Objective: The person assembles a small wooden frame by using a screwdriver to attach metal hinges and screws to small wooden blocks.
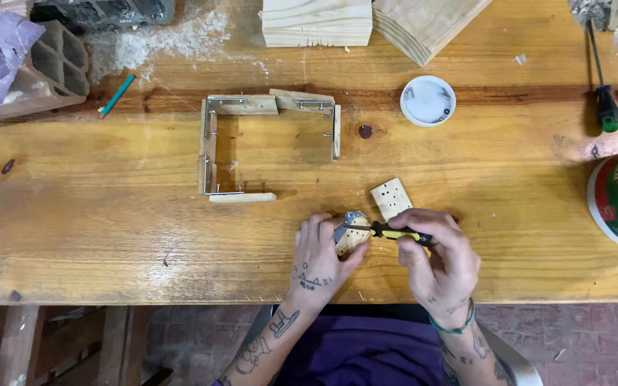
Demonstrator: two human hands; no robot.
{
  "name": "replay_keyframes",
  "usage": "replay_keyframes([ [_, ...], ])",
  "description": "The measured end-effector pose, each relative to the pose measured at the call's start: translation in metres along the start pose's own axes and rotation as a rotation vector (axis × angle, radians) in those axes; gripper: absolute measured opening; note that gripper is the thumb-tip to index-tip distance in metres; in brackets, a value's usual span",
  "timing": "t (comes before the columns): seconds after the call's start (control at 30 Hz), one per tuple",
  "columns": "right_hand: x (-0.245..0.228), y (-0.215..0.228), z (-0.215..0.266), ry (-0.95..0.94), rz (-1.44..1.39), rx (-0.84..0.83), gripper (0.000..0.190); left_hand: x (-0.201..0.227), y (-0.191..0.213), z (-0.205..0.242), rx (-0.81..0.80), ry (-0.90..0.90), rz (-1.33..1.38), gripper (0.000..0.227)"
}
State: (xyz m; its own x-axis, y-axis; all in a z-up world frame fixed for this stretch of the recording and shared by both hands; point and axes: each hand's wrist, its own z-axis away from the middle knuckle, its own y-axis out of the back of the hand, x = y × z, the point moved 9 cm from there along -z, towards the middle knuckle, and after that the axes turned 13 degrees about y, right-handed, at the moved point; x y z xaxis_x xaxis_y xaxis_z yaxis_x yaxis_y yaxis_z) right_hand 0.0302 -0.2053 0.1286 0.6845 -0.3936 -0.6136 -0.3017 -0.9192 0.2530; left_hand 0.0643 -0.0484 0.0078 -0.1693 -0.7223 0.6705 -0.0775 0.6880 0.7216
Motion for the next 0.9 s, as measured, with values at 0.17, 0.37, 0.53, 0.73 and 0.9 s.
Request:
replay_keyframes([
  [0.17, 0.001, 0.000, -0.003, 0.005, 0.007, -0.001, 0.020, -0.002, 0.000, 0.000, 0.003, -0.012, 0.015, 0.052],
  [0.37, 0.004, 0.001, 0.000, -0.062, 0.006, -0.003, 0.015, -0.002, -0.001, 0.002, 0.008, -0.025, 0.007, 0.052],
  [0.53, 0.009, -0.002, 0.005, -0.055, -0.007, -0.005, 0.016, -0.002, -0.001, 0.001, 0.018, -0.032, 0.018, 0.051],
  [0.73, 0.002, 0.003, 0.000, -0.022, 0.023, 0.029, 0.016, -0.003, -0.003, 0.001, 0.011, -0.020, 0.015, 0.052],
  [0.9, 0.008, 0.002, -0.001, -0.115, -0.027, 0.053, 0.020, 0.005, 0.006, 0.001, 0.058, -0.064, -0.001, 0.050],
])
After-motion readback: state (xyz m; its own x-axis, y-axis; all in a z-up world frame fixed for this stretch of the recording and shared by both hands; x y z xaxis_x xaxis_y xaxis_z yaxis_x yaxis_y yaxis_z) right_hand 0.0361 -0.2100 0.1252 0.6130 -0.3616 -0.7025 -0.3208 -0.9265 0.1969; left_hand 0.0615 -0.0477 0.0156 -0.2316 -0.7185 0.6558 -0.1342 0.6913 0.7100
